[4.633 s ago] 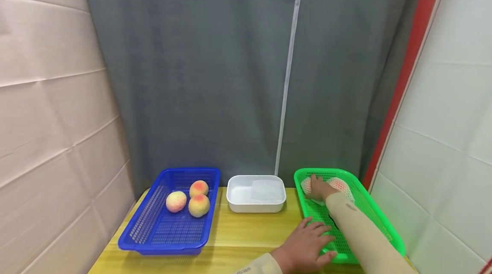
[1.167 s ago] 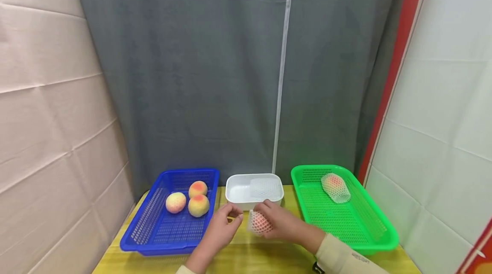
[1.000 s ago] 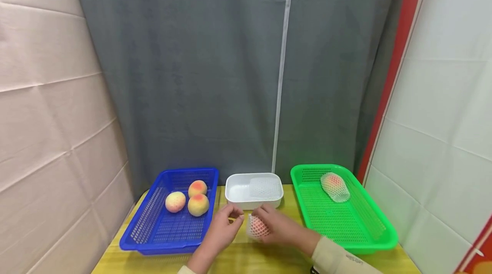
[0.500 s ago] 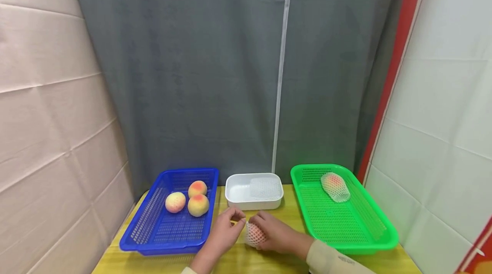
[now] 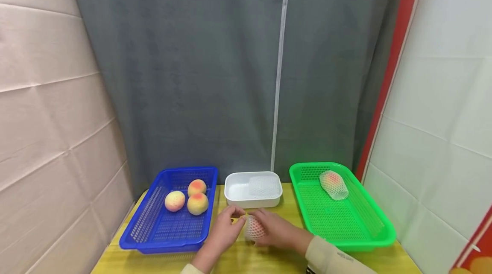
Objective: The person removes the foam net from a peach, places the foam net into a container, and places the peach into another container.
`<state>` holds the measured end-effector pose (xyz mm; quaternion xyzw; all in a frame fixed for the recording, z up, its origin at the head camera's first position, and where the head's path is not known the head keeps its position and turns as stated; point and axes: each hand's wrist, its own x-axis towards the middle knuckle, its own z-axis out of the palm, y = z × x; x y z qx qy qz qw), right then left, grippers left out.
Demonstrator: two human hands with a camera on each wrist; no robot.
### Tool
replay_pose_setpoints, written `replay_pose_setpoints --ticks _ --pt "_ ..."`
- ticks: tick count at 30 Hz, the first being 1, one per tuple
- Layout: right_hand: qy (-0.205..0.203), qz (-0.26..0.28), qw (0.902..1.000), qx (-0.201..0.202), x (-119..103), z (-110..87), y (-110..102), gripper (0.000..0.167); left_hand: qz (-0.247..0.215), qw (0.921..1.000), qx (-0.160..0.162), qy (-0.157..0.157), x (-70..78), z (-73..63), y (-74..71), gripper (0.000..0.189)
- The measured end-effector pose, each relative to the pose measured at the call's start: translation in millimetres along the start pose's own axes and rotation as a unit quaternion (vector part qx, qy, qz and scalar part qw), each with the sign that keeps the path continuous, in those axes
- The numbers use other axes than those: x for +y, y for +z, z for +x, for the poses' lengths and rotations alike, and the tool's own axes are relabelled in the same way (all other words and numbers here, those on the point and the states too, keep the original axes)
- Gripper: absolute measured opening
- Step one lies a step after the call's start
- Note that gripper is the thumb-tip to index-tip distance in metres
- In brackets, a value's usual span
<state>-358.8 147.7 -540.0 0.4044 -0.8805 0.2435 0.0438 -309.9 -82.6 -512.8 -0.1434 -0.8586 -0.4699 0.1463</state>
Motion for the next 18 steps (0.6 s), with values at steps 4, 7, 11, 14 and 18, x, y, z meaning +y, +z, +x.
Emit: replay_pose_setpoints --ticks 4,7,11,14,18 --pt "0.021 0.052 0.9982 0.024 -0.5 -1.9 -8.4 0.086 -0.010 0.9999 0.007 -0.010 2.9 0.6 1.3 0.013" --pt "0.038 0.086 0.9944 0.048 -1.8 -7.5 -17.5 0.082 -0.031 0.9992 0.006 -0.025 3.2 0.5 1.5 0.013" --pt "0.059 0.122 0.9878 0.077 -3.7 -18.8 -29.0 0.081 -0.056 0.9977 0.002 -0.037 1.9 -0.7 0.8 0.012" --pt "0.070 0.137 0.9842 0.087 -4.3 -26.2 -34.5 0.082 -0.060 0.9974 0.004 -0.040 1.6 -1.0 -0.1 0.010" --pt "0.081 0.143 0.9822 0.092 -5.0 -32.1 -38.7 0.083 -0.058 0.9973 0.002 -0.045 1.5 -0.4 -0.3 0.010"
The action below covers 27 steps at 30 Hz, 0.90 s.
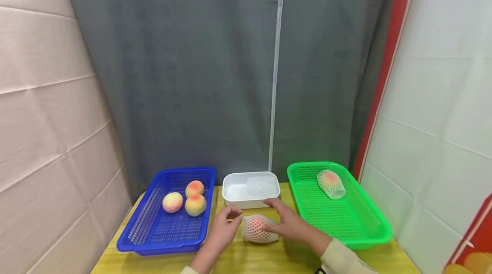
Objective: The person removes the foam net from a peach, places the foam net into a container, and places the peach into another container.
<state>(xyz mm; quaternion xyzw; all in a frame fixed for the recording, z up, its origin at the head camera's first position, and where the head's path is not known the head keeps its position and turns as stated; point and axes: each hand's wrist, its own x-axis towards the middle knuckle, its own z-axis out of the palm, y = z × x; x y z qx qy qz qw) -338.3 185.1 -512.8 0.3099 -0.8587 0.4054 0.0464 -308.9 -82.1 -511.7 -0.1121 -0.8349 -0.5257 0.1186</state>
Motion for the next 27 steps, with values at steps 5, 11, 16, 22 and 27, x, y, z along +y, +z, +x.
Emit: replay_pose_setpoints --ticks 5,11,16,22,27 --pt "0.013 0.011 0.9997 0.014 -0.3 -2.5 2.5 0.083 0.003 1.0000 0.000 0.001 0.1 0.0 0.1 0.011" --pt "0.098 0.076 0.9919 0.028 7.9 -6.4 19.5 0.093 0.009 0.9999 0.005 -0.003 -1.6 -1.2 3.3 0.009" --pt "0.123 0.095 0.9876 0.022 21.0 -3.4 35.3 0.091 0.009 0.9999 0.006 -0.008 -4.7 -0.5 4.6 0.010" --pt "0.107 0.099 0.9893 -0.001 34.2 1.8 46.6 0.083 0.011 0.9999 0.004 -0.010 -6.9 -1.1 4.6 0.010" --pt "0.098 0.099 0.9901 -0.017 38.0 3.4 50.4 0.074 0.008 0.9999 0.000 -0.011 -9.3 -1.7 4.2 0.010"
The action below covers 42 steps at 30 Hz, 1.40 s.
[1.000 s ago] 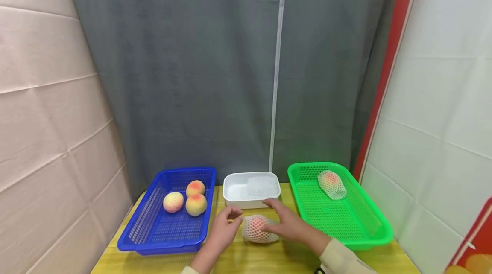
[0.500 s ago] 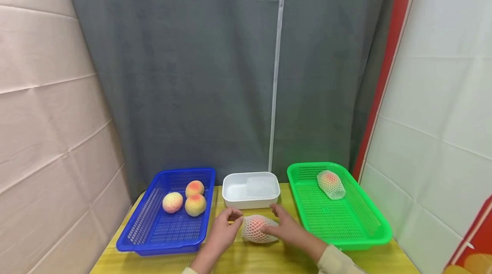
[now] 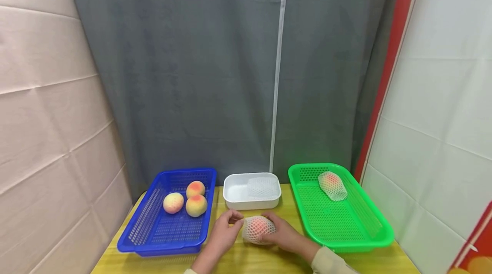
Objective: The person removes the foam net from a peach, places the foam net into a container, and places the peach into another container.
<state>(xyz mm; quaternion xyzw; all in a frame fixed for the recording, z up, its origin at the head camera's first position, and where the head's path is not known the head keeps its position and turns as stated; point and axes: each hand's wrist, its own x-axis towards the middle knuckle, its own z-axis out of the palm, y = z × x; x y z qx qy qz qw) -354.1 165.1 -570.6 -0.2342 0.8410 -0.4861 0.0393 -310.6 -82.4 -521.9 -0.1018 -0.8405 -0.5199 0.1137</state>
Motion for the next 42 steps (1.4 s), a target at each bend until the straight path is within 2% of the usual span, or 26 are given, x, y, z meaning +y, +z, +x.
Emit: replay_pose_setpoints --ticks 11,23,30,37,42 --pt "-0.013 0.009 0.9999 0.004 -3.5 1.0 5.2 0.063 0.004 1.0000 -0.003 0.001 -3.7 -0.1 0.4 0.010" --pt "-0.027 0.011 0.9993 0.022 -5.0 3.0 5.2 0.063 0.001 1.0000 -0.005 -0.006 0.3 -0.4 -2.5 0.012" --pt "-0.053 -0.011 0.9978 0.037 -24.4 2.4 -14.8 0.065 -0.017 0.9998 -0.001 -0.010 2.6 2.2 -6.8 0.015" --pt "-0.118 -0.045 0.9897 0.068 -58.9 -2.4 -43.1 0.063 -0.024 0.9997 0.004 -0.004 4.4 4.7 -11.8 0.013" --pt "-0.158 -0.070 0.9820 0.076 -74.3 -5.9 -55.2 0.063 -0.021 0.9997 0.011 0.010 7.5 5.5 -15.4 0.011"
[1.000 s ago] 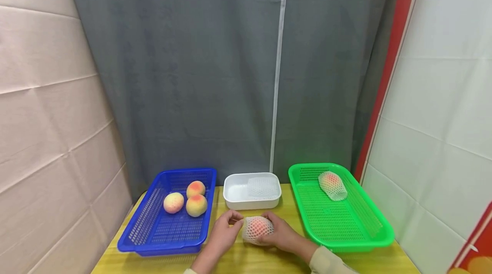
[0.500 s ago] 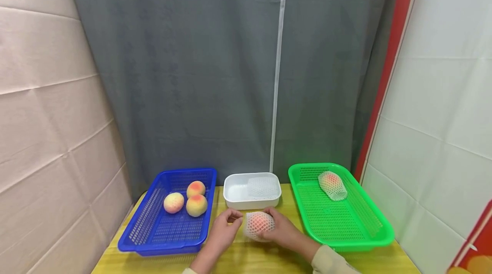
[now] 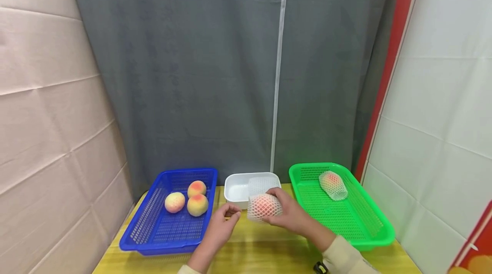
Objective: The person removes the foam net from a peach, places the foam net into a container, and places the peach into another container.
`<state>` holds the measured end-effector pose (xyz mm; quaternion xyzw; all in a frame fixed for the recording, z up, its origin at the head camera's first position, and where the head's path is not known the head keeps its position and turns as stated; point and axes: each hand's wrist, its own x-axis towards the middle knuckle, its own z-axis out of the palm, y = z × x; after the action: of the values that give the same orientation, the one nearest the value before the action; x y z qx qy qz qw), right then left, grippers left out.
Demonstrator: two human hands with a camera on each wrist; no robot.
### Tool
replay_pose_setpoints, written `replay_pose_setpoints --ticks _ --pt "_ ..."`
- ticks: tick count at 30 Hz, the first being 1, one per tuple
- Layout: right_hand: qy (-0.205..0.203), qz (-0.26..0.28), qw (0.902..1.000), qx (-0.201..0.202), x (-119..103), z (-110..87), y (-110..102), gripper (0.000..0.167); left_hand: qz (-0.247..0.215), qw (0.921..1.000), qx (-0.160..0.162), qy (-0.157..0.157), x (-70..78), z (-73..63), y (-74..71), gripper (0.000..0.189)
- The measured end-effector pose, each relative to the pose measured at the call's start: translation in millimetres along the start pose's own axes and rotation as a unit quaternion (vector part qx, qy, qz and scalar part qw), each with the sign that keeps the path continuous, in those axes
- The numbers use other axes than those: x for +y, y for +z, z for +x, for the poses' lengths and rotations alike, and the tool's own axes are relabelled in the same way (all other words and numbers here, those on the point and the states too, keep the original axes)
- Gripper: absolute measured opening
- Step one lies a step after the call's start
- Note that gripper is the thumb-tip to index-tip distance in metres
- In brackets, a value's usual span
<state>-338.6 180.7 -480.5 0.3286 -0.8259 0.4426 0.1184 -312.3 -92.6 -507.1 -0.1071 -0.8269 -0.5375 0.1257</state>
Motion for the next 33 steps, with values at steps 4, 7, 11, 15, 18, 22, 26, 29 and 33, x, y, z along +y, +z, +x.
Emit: replay_pose_setpoints --ticks 4,7,11,15,18,22,26,29,33 --pt "-0.015 -0.009 0.9999 -0.001 -4.9 0.1 -4.4 0.063 -0.015 0.9998 0.003 0.015 3.0 2.5 -0.9 0.011" --pt "-0.020 -0.015 0.9997 0.001 -5.8 -0.4 -5.2 0.063 -0.029 0.9993 0.005 0.025 6.3 3.6 -1.4 0.011" --pt "-0.029 -0.020 0.9994 0.006 -5.8 -0.9 -5.0 0.064 -0.045 0.9983 0.002 0.037 11.1 4.1 -2.8 0.011" --pt "-0.046 -0.021 0.9987 0.010 -5.9 -1.6 -4.4 0.064 -0.072 0.9956 -0.032 0.049 16.4 4.5 -4.8 0.018" --pt "-0.062 -0.022 0.9977 0.011 -7.1 -2.7 -3.6 0.063 -0.093 0.9911 -0.072 0.063 19.0 5.4 -4.7 0.029" --pt "-0.080 -0.025 0.9965 0.009 -10.4 -4.3 -1.7 0.063 -0.121 0.9830 -0.115 0.077 21.5 5.8 -3.2 0.046" --pt "-0.080 -0.027 0.9964 0.001 -14.6 -5.9 0.1 0.064 -0.123 0.9795 -0.133 0.088 23.6 4.8 -2.1 0.056" --pt "-0.078 -0.029 0.9966 -0.003 -17.7 -7.3 1.8 0.065 -0.109 0.9800 -0.137 0.095 24.3 4.2 -0.9 0.058" --pt "-0.086 -0.017 0.9961 -0.011 -21.0 -8.0 5.3 0.063 -0.099 0.9793 -0.146 0.098 24.1 3.7 0.8 0.057"
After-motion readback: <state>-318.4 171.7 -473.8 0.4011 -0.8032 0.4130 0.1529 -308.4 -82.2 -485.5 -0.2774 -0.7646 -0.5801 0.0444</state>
